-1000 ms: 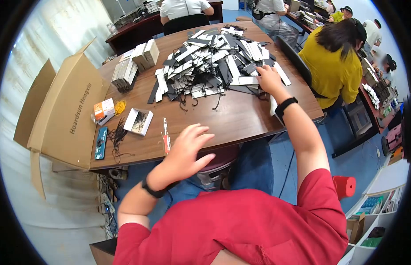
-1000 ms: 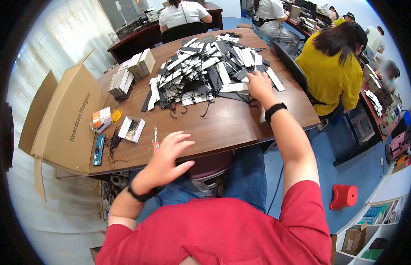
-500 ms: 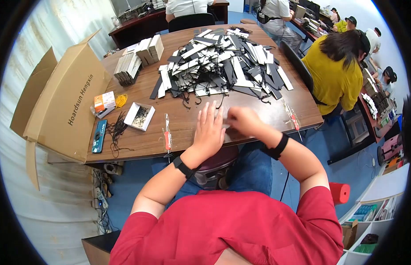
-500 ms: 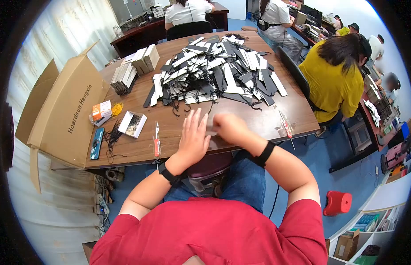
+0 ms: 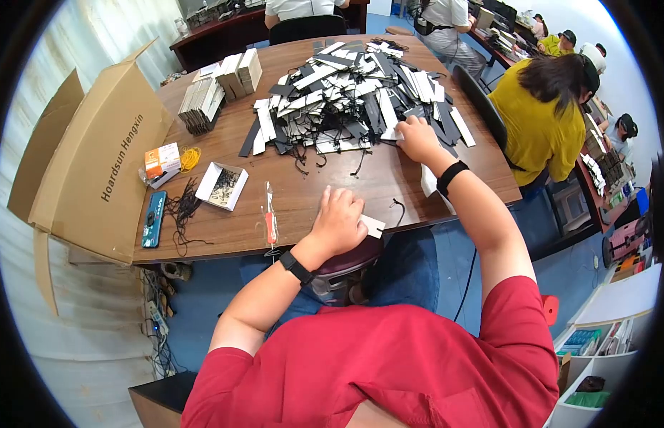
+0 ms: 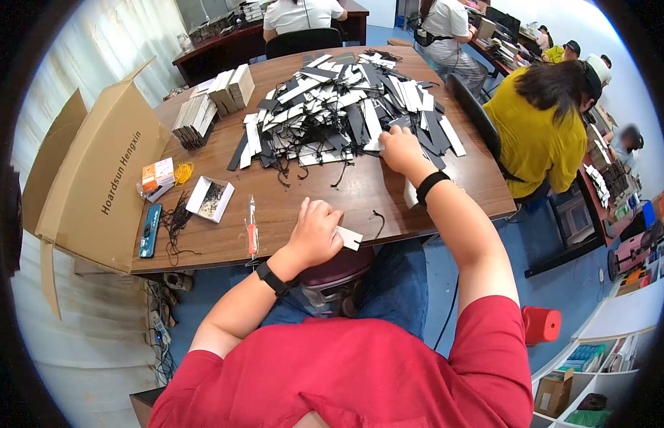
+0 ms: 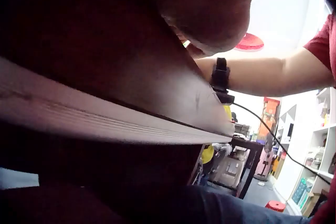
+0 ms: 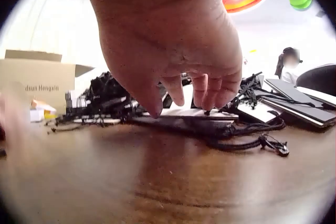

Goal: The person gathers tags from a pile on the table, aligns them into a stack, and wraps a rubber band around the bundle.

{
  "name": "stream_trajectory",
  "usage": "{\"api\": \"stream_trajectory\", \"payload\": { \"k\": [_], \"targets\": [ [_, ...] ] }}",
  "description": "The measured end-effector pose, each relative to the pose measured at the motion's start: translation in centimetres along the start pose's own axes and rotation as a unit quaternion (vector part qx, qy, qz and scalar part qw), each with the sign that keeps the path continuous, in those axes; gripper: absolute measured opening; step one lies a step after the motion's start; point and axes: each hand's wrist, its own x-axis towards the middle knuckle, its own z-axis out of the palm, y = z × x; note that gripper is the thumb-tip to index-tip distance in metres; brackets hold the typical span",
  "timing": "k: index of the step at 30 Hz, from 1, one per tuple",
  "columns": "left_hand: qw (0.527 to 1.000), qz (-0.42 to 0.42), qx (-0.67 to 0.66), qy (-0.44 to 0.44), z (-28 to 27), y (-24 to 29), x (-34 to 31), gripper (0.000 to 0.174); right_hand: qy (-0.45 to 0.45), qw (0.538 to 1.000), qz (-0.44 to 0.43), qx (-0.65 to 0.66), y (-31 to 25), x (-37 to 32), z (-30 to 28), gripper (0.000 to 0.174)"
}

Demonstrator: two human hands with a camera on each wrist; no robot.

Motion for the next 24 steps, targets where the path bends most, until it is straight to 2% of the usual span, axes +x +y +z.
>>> {"api": "stream_trajectory", "payload": {
  "k": [4,5,9,12,14,15,16,17,20,21,22,24],
  "targets": [
    [1.0,-0.002,-0.012,-0.024,0.4,-0.6,-0.6,0.031,-0.037,0.998,-0.016,-0.049,0.5,0.2,-1.8,0.026],
    [0.999,-0.003,-0.014,-0.031,0.4,-0.6,-0.7,0.032,-0.073,0.997,-0.017,-0.034,0.7,0.0,-2.5,0.027],
    [0.999,0.01,-0.009,-0.05,-1.0,0.1,-1.0,0.036,0.035,0.994,-0.091,-0.048,1.6,-0.8,-3.6,0.028],
    [0.997,0.025,0.009,-0.069,-1.4,0.1,-1.6,0.04,-0.002,0.996,0.016,0.083,2.3,-0.3,-5.9,0.025],
    [0.997,0.036,0.012,-0.069,-1.6,0.1,-1.9,0.042,0.061,0.932,0.083,0.347,4.1,0.4,-5.3,0.021],
    [0.997,0.026,0.006,-0.07,-1.9,0.3,-1.8,0.038,0.104,0.869,0.107,0.472,4.1,0.7,-5.4,0.021],
    [0.997,0.019,-0.006,-0.076,-2.1,0.3,-1.7,0.036,0.145,0.786,0.13,0.586,4.0,0.7,-5.5,0.02],
    [0.996,0.012,-0.018,-0.083,-2.3,0.3,-1.6,0.034,0.118,0.735,0.19,0.64,4.2,0.3,-5.9,0.019],
    [0.998,0.008,-0.006,-0.07,-2.3,0.0,-1.2,0.029,0.046,0.558,0.25,0.79,3.5,-0.6,-5.2,0.025],
    [0.998,0.009,0.003,-0.063,-2.2,0.0,-1.3,0.027,0.041,0.526,0.242,0.814,1.2,-1.5,-6.8,0.028],
    [0.998,0.021,0.012,-0.056,-1.8,-0.1,-1.3,0.028,-0.003,0.476,0.243,0.845,0.3,-1.9,-7.4,0.029],
    [0.998,0.04,0.026,-0.046,-1.2,-0.3,-1.4,0.029,-0.049,0.503,0.224,0.833,-2.4,-3.0,-10.0,0.027]
  ]
}}
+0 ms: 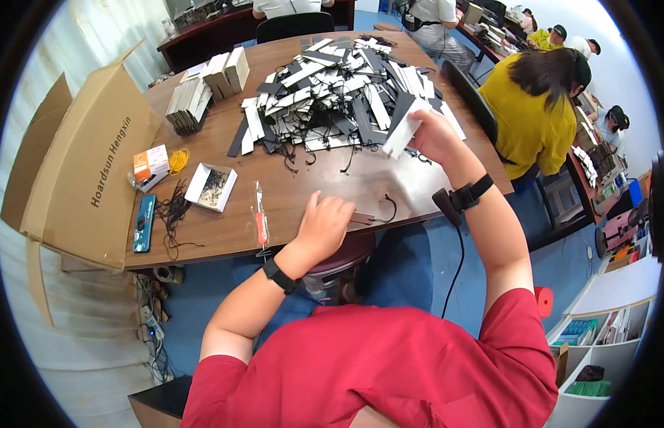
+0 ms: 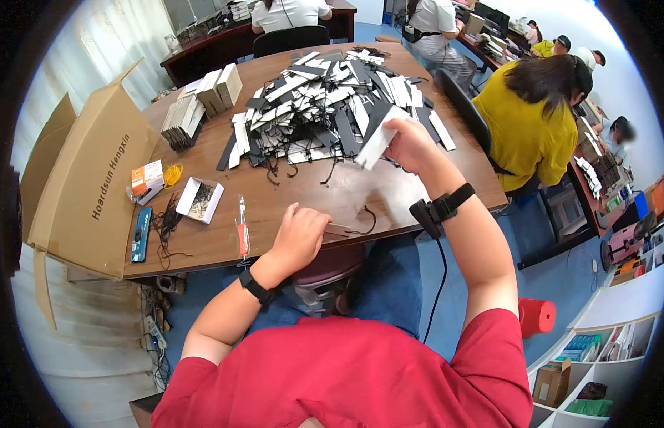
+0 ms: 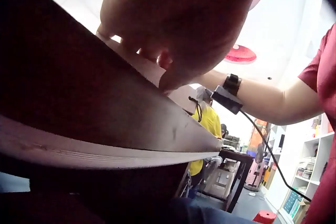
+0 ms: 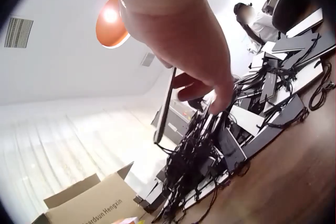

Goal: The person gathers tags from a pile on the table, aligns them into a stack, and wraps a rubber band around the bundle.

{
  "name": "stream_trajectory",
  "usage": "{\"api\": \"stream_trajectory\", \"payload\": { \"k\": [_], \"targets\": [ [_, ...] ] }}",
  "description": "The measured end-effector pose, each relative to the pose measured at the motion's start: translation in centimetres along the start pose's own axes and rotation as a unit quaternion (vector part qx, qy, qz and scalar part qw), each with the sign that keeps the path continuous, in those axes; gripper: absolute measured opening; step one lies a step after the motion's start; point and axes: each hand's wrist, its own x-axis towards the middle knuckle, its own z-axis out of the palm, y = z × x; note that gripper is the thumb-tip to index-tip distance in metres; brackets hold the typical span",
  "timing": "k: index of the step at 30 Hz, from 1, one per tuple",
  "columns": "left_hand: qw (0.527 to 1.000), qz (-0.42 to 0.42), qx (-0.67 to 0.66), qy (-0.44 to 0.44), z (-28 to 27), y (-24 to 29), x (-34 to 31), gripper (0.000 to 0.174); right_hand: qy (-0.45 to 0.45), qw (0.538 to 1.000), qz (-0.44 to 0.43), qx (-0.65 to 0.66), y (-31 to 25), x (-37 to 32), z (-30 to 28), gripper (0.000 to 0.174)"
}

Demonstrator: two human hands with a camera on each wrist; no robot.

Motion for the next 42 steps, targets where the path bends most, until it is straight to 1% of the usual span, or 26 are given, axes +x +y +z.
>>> {"api": "stream_trajectory", "payload": {
  "k": [1,2,3,4,6,8,10,11,13,14,15,18,19,22,23,26,27,29,31,34,35,36,38,39,40,42],
  "targets": [
    [1.0,0.012,0.005,0.022,0.0,0.0,0.4,0.028,0.013,0.992,-0.011,-0.121,0.1,0.1,0.3,0.028],
    [0.999,0.021,0.008,0.04,0.0,0.1,0.5,0.027,0.024,0.97,-0.017,-0.239,0.4,0.2,0.6,0.03],
    [0.998,0.027,0.01,0.053,0.0,0.3,0.1,0.027,-0.055,0.918,-0.067,-0.386,0.2,-0.5,1.8,0.03],
    [0.998,0.024,-0.006,0.054,0.0,0.3,-0.3,0.025,-0.105,0.845,-0.14,-0.505,0.8,-0.6,3.2,0.024],
    [0.997,0.03,-0.036,0.063,-0.1,0.0,0.1,0.023,-0.146,0.698,-0.125,-0.69,1.5,-2.8,6.8,0.02],
    [0.995,0.041,-0.018,0.084,0.0,0.1,0.2,0.02,-0.19,0.601,-0.189,-0.753,5.9,-1.7,6.6,0.032],
    [0.994,0.042,-0.026,0.1,-0.5,0.4,0.0,0.021,-0.256,0.6,-0.079,-0.754,7.5,-1.6,7.5,0.034],
    [0.992,0.035,-0.017,0.123,-0.9,0.4,0.2,0.021,-0.314,0.607,-0.049,-0.728,7.8,-1.4,7.7,0.028],
    [0.986,0.021,-0.001,0.164,-1.5,0.7,0.4,0.021,-0.369,0.664,-0.004,-0.651,8.7,-1.0,6.8,0.033],
    [0.988,0.022,0.014,0.153,-1.5,0.6,0.4,0.02,-0.391,0.688,0.017,-0.61,8.8,-0.8,6.1,0.035],
    [0.989,0.024,0.028,0.143,-1.5,0.6,0.3,0.02,-0.392,0.73,0.049,-0.557,8.8,-0.8,5.5,0.047],
    [0.993,0.015,0.031,0.11,-0.7,0.2,0.3,0.02,-0.403,0.827,0.079,-0.383,10.4,0.5,2.0,0.052],
    [0.995,0.011,0.026,0.099,-0.5,0.0,0.5,0.02,-0.363,0.847,0.093,-0.376,10.5,0.2,1.3,0.05],
    [0.996,-0.007,-0.006,0.093,-0.3,-0.6,0.5,0.02,-0.319,0.806,0.081,-0.492,8.7,-0.9,0.5,0.045],
    [0.996,-0.004,-0.004,0.09,-0.4,-0.8,0.7,0.019,-0.291,0.784,0.118,-0.535,7.6,-2.0,1.0,0.037],
    [0.997,-0.005,0.005,0.083,-0.4,-1.0,0.6,0.016,-0.302,0.668,0.141,-0.665,5.1,-3.4,1.0,0.03],
    [0.996,-0.011,0.011,0.085,-0.2,-1.1,0.5,0.015,-0.258,0.666,0.138,-0.687,4.6,-4.2,0.7,0.025],
    [0.996,-0.017,0.021,0.086,-0.1,-1.5,0.5,0.014,-0.185,0.551,0.087,-0.809,4.2,-4.7,-0.5,0.023],
    [0.996,-0.025,0.025,0.085,-0.2,-1.3,0.7,0.013,-0.1,0.405,0.04,-0.908,2.7,-5.2,-2.0,0.021],
    [0.996,-0.056,0.021,0.066,-0.5,-0.6,0.7,0.013,0.024,0.582,-0.182,-0.792,4.1,-5.9,-1.3,0.017],
    [0.995,-0.056,0.021,0.075,-0.5,-0.5,0.8,0.014,-0.034,0.623,-0.242,-0.743,5.8,-5.7,-1.6,0.02],
    [0.995,-0.06,0.021,0.079,-0.3,-0.4,0.8,0.014,-0.068,0.653,-0.259,-0.708,6.8,-6.8,-0.3,0.023],
    [0.994,-0.063,0.023,0.087,-0.4,-0.4,0.8,0.015,-0.089,0.607,-0.245,-0.751,9.3,-8.2,0.7,0.027],
    [0.994,-0.067,0.028,0.078,-0.4,-0.4,0.6,0.017,-0.083,0.578,-0.281,-0.762,10.6,-8.3,0.1,0.028],
    [0.994,-0.067,0.035,0.073,-0.4,-0.6,0.3,0.019,-0.073,0.579,-0.303,-0.753,11.3,-8.2,-0.4,0.023],
    [0.994,-0.057,0.047,0.076,-0.1,-1.1,0.4,0.021,-0.102,0.538,-0.302,-0.78,11.0,-7.6,-2.2,0.017]
  ]
}}
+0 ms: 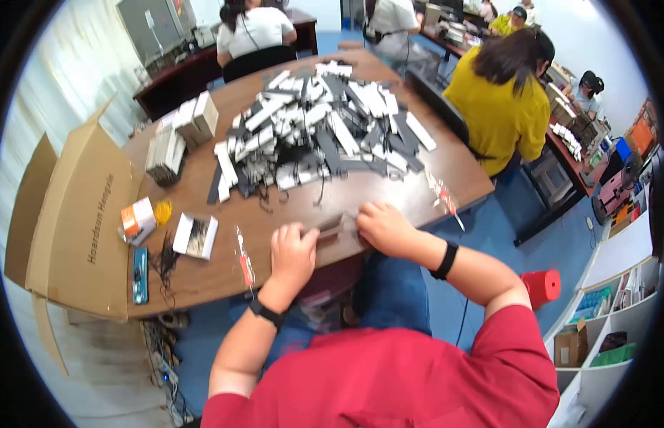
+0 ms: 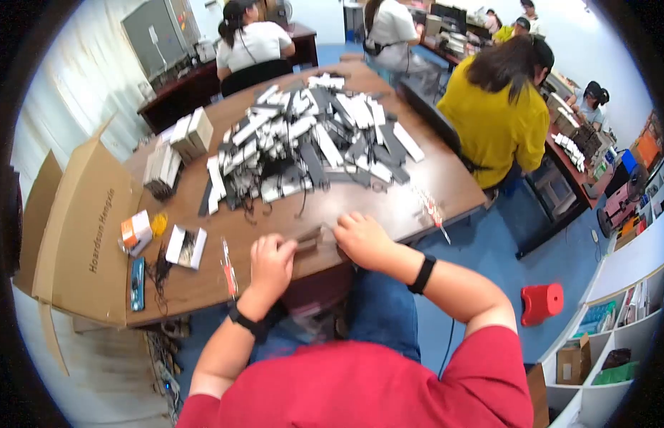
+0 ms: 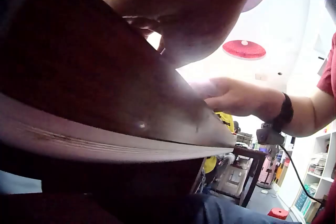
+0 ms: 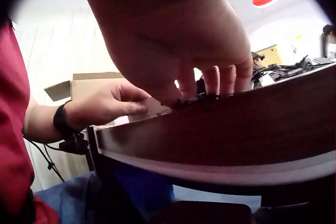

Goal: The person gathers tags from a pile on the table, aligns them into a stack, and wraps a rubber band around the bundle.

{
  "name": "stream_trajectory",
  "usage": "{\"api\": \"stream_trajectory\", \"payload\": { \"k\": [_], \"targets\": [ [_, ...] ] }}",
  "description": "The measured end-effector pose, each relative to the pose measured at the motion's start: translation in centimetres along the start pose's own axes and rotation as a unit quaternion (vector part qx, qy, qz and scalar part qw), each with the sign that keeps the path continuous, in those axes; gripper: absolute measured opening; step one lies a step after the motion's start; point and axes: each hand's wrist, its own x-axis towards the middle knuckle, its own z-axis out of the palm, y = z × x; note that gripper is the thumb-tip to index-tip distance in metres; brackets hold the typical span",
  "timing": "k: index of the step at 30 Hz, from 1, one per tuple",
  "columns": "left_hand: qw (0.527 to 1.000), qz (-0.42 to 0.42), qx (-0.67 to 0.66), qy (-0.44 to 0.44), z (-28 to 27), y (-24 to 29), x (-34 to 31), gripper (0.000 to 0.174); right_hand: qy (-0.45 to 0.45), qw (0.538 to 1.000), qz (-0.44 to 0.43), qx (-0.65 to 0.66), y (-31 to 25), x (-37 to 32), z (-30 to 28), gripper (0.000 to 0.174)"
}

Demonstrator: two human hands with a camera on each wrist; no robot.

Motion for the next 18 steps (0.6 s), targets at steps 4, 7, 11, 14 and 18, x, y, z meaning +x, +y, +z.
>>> {"api": "stream_trajectory", "payload": {
  "k": [4,7,11,14,18],
  "targets": [
    [1.0,-0.006,0.001,0.017,-0.1,0.5,-0.1,0.021,-0.171,0.962,0.123,-0.173,2.8,-0.2,-3.3,0.016],
    [1.0,-0.003,0.014,0.016,-0.6,0.5,-0.2,0.019,-0.094,0.975,0.103,-0.172,2.5,0.6,-4.8,0.021],
    [1.0,-0.007,0.021,0.007,-0.3,0.9,-0.2,0.019,0.071,0.994,-0.02,0.078,-1.1,4.6,-1.8,0.03],
    [1.0,0.005,0.013,0.026,-0.6,0.7,0.1,0.02,-0.082,0.996,-0.039,0.008,-1.6,6.9,-0.6,0.022],
    [0.999,0.025,-0.016,0.037,0.3,0.0,0.0,0.021,-0.027,0.975,-0.028,0.217,-1.9,6.9,1.4,0.021]
  ]
}}
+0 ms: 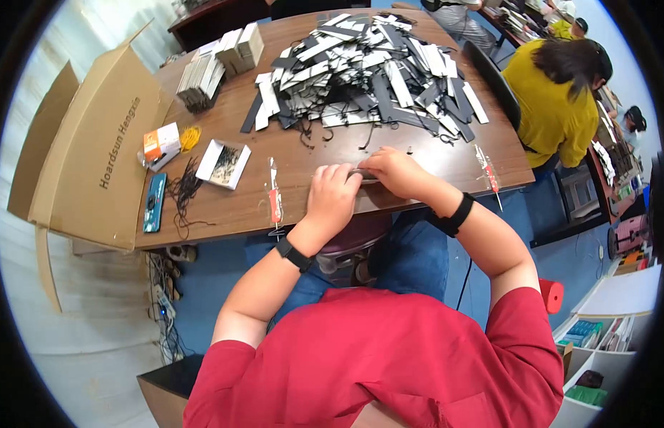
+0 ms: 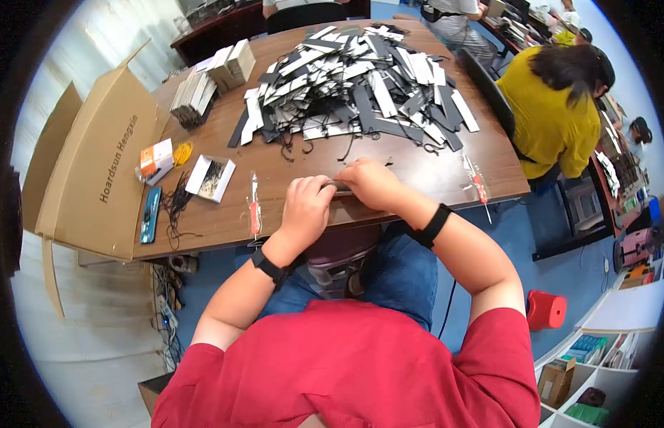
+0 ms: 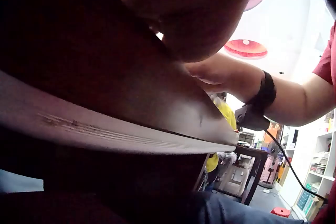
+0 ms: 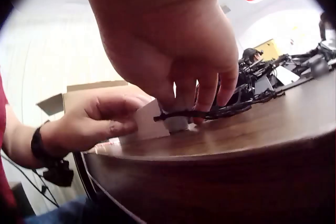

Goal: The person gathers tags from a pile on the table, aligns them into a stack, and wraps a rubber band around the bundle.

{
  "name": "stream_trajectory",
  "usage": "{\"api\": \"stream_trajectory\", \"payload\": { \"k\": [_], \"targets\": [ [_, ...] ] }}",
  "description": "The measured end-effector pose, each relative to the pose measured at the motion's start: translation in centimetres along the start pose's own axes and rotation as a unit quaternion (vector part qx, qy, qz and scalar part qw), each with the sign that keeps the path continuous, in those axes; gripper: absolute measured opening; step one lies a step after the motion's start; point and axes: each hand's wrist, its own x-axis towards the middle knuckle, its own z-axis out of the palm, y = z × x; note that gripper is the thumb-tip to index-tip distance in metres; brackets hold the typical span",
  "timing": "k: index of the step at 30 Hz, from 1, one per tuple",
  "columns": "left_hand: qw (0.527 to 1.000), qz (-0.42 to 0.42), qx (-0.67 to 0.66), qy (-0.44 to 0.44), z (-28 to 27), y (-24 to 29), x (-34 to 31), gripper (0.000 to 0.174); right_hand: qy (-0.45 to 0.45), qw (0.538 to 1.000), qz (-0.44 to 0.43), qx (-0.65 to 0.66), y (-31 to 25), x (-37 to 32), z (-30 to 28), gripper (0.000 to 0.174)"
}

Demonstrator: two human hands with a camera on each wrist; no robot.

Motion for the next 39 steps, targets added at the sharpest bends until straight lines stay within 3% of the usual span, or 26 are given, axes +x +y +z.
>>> {"api": "stream_trajectory", "payload": {
  "k": [4,8,13,17,18,20,22,24,26,29,32,34,36,38,39],
  "targets": [
    [1.0,-0.017,-0.01,-0.004,0.1,-0.1,-0.3,0.021,0.02,0.986,0.049,0.159,0.4,-1.1,-0.6,0.023],
    [1.0,-0.019,-0.011,-0.014,0.2,0.0,-0.4,0.023,-0.017,0.994,0.105,0.022,-0.9,-2.3,-1.3,0.025],
    [0.998,-0.065,-0.001,-0.016,-0.2,0.0,0.4,0.028,0.047,0.998,0.051,-0.003,0.8,-2.7,0.2,0.02],
    [0.999,-0.031,0.016,-0.02,0.6,-0.9,-0.5,0.028,-0.016,0.999,0.029,-0.002,1.0,-3.0,-0.7,0.02],
    [0.999,-0.028,0.006,-0.02,0.6,-0.8,-0.6,0.027,-0.074,0.984,0.109,0.119,1.5,-3.1,-2.0,0.02],
    [0.999,-0.028,-0.002,-0.018,0.6,-0.9,-0.4,0.026,-0.185,0.882,0.259,0.348,3.3,-2.1,-6.1,0.02],
    [0.999,-0.031,0.001,-0.02,0.4,-0.6,-0.3,0.024,-0.212,0.84,0.321,0.383,7.6,0.0,-8.3,0.027],
    [0.999,-0.032,0.006,-0.022,0.5,-0.6,-0.3,0.024,-0.08,0.912,0.383,0.127,10.0,3.8,-7.5,0.037],
    [0.999,-0.031,0.006,-0.022,0.7,-0.6,-0.3,0.025,0.017,0.945,0.321,-0.052,11.0,7.0,-5.7,0.051],
    [0.999,-0.031,0.002,-0.02,0.6,-0.8,-0.4,0.026,0.081,0.915,0.377,-0.121,9.2,8.6,-2.8,0.054],
    [0.999,-0.031,0.0,-0.019,0.5,-0.8,-0.5,0.026,0.03,0.905,0.412,-0.105,10.5,8.3,-3.4,0.058],
    [1.0,-0.027,-0.003,-0.014,0.5,-0.7,-0.5,0.026,0.049,0.919,0.376,-0.109,10.5,6.4,-4.6,0.052],
    [1.0,-0.017,0.009,0.007,0.7,-0.8,-0.5,0.024,-0.014,0.917,0.398,0.01,11.7,4.7,-6.7,0.045],
    [1.0,-0.015,0.014,0.011,0.9,-0.8,-0.4,0.023,0.023,0.853,0.477,0.212,13.0,2.3,-8.4,0.039],
    [1.0,-0.017,0.014,0.003,0.8,-0.9,-0.4,0.024,0.08,0.792,0.514,0.32,11.1,1.4,-9.4,0.031]
  ]
}}
